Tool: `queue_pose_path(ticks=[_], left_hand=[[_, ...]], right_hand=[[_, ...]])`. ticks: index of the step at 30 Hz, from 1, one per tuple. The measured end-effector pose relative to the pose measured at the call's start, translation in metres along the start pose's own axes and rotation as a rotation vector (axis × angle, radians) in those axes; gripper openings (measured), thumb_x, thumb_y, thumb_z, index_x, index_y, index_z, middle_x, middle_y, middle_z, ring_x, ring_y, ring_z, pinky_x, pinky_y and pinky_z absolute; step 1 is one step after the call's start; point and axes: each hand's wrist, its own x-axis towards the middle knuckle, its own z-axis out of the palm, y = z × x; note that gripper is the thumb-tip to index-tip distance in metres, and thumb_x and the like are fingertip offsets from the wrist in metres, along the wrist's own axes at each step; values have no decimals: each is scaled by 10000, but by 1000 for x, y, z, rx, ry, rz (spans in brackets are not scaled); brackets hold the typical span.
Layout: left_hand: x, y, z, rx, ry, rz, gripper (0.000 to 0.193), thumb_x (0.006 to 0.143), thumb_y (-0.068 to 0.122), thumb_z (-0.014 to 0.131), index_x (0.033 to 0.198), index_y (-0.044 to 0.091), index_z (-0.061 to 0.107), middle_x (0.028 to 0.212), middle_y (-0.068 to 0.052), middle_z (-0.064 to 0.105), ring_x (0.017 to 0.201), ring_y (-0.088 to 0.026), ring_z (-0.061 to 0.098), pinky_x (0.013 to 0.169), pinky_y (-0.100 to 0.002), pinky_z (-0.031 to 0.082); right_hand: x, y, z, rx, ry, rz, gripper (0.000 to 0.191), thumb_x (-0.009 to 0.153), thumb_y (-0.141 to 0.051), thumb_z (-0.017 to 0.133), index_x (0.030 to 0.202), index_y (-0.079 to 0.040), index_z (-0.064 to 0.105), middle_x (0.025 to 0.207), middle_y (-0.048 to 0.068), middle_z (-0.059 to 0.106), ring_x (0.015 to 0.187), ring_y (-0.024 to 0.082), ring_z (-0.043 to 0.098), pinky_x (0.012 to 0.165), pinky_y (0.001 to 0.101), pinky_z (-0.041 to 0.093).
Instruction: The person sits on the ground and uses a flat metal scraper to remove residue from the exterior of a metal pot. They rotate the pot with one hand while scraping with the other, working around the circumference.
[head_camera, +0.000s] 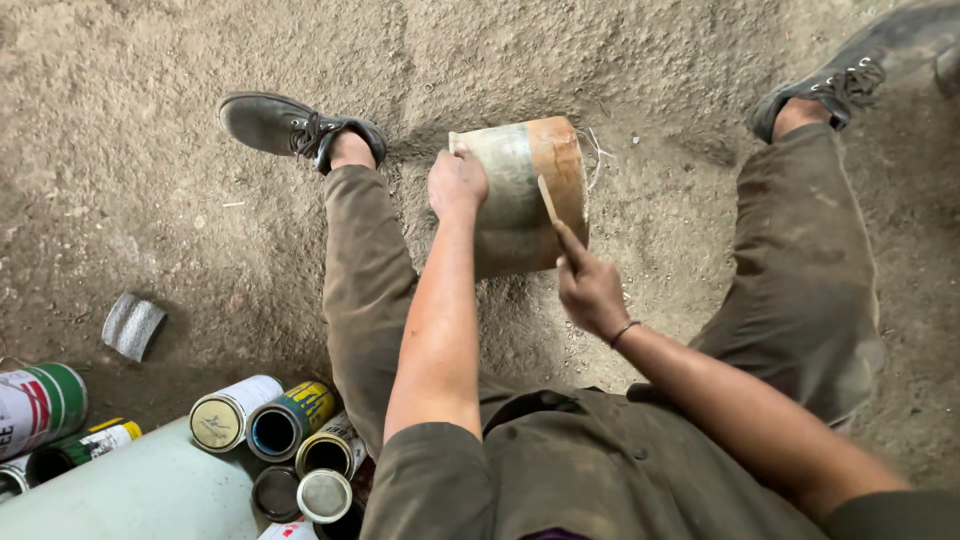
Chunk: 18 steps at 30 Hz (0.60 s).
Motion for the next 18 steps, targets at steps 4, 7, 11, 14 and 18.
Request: queue_pose_path(ticks=[4,7,11,14,18], left_hand=[[-3,-2,0,11,14,20,509,1010,449,436,1127,28,696,1172,-243,698,1131,-421,652,983,-510,497],[-1,-1,0,-20,9,20,497,994,439,438,1120,33,695,1160,-241,696,1116,-426,650,963,-517,499],[0,-4,3,-3,19,35,504,1006,439,444,1113,15,696,1157,-256,696,1113,-437,654,973,-516,502],[-4,-7,5,-6,37,46,497,1012,436,446,1106,23,707,1153,-257,702,1116,-439,655,978,-520,499],[-7,-10,4,-37,42,49,486,996,434,455,1094,29,704,1137,-253,703,1101,-441,654,963,-521,501]], right_hand=[[13,2,-3,-39,145,-87,533,1070,-182,523,1601,-211,484,1188,151,760,650,88,645,655,237,520],[13,1,-1,-202,228,-240,553,1022,-184,574,1570,-201,506,1278,151,720,782,-72,531,740,177,395],[3,-2,1,29,-9,-51,535,1010,-176,444,1541,-248,432,1331,79,639,428,143,490,403,289,456],[14,-1,-7,-102,-32,26,503,1052,-205,464,1551,-270,464,997,89,812,458,146,474,437,295,436],[26,-1,-14,-356,417,-487,497,1124,-227,516,1601,-318,413,954,61,754,580,101,590,526,225,497]])
